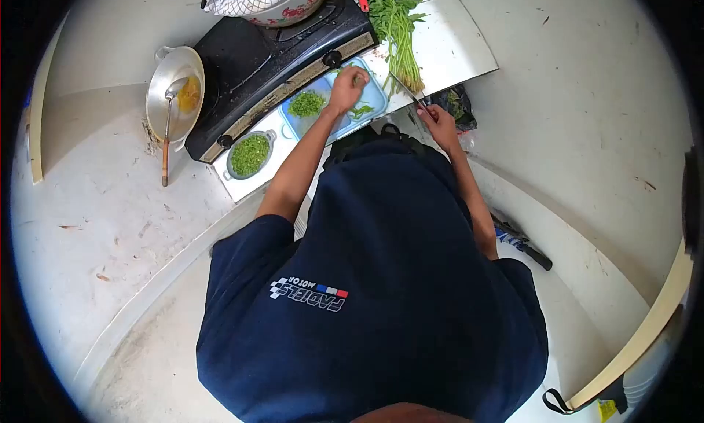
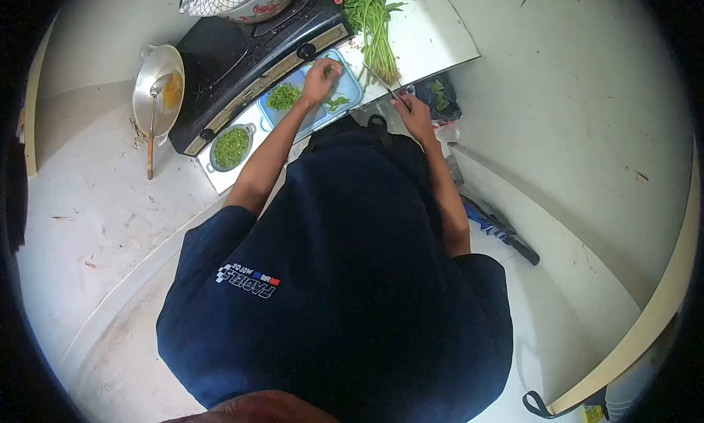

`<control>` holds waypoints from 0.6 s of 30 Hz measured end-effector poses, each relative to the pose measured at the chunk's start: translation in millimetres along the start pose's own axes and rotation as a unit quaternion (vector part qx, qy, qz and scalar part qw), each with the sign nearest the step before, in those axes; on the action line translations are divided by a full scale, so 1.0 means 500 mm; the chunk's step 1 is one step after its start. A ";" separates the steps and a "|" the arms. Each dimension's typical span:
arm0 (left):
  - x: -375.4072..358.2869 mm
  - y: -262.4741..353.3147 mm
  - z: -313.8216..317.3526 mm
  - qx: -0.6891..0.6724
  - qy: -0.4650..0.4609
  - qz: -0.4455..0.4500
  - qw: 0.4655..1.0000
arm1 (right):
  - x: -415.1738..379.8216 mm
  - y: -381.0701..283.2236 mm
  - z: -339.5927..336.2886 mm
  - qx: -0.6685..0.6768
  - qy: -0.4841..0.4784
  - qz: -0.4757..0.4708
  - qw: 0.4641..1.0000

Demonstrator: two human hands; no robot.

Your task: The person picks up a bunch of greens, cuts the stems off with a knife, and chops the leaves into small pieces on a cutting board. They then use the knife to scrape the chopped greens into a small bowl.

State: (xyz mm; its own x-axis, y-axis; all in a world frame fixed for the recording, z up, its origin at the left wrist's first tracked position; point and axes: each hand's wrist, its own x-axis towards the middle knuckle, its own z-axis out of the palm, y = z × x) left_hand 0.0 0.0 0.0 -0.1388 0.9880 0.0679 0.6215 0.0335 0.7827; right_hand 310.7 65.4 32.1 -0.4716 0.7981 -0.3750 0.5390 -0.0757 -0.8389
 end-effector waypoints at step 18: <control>-0.067 0.010 -0.106 -0.423 0.260 -0.283 0.821 | 0.035 0.026 0.040 -0.018 -0.021 -0.064 0.998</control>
State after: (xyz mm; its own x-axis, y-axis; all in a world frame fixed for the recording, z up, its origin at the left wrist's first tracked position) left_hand -33.3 -41.0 34.5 -0.6671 0.6450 -0.3728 -0.3831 0.1321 0.9142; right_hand 295.6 66.5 6.9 -0.5655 0.7747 -0.2828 0.4968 0.0463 -0.8666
